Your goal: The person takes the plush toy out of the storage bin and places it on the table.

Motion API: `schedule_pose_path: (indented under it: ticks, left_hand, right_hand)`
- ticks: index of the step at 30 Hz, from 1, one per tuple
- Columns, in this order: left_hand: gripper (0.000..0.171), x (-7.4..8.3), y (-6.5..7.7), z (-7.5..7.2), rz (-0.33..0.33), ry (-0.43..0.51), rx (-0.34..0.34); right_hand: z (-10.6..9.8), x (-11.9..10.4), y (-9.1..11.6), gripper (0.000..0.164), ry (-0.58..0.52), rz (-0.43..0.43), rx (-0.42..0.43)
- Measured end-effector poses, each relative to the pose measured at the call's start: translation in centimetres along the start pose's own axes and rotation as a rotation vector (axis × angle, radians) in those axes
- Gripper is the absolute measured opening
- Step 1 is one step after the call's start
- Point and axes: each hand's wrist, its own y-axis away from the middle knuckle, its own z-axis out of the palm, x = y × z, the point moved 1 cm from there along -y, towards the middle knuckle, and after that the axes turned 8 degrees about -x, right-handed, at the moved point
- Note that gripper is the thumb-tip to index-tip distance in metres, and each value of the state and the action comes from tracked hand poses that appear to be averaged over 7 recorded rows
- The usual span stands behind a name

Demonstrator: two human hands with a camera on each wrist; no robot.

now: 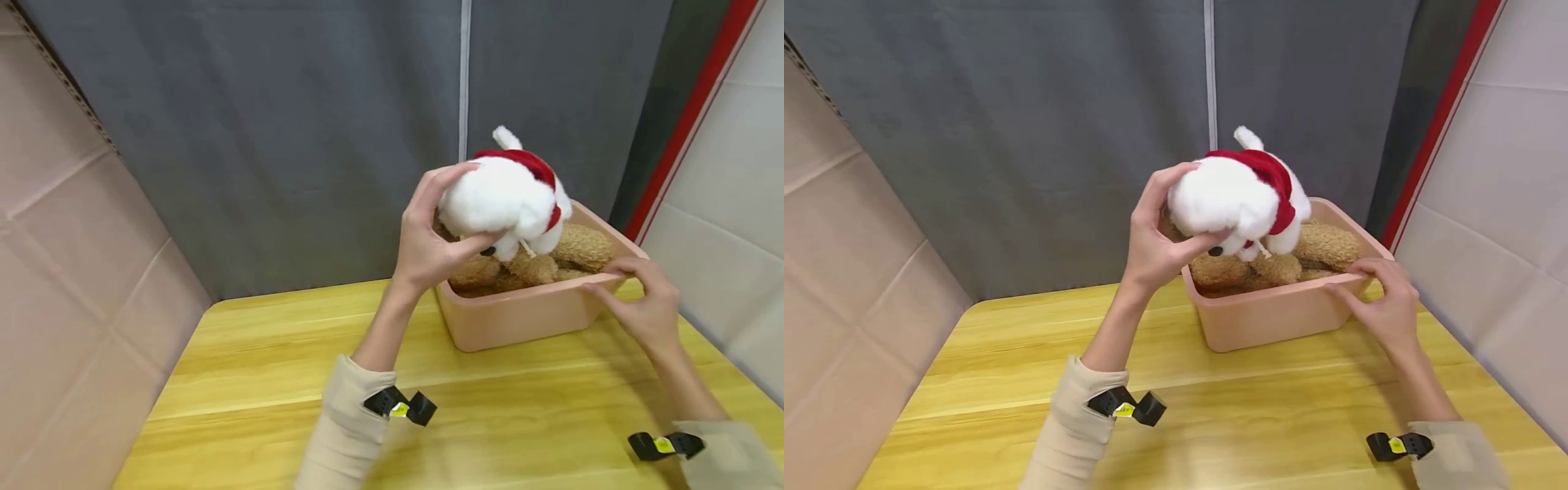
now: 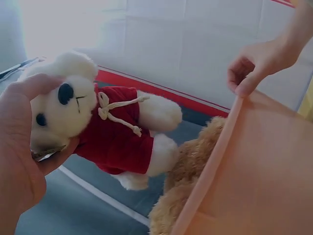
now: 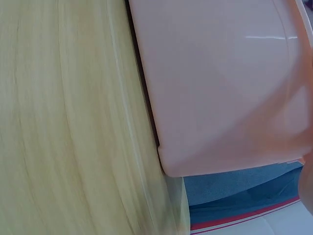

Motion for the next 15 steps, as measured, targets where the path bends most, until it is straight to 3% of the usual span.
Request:
schedule_pose_path:
  ticks: [6, 15]
  left_hand:
    - [0.068, 1.0, -0.2, -2.3, 0.037, -0.062, 0.087]
    - [0.066, 1.8, 0.1, -5.5, 0.005, -0.15, 0.181]
  right_hand:
    - [-0.3, 0.7, 0.1, 0.062, 0.017, -0.001, 0.008]
    - [-0.8, -0.6, -0.5, 0.066, 0.015, -0.027, 0.023]
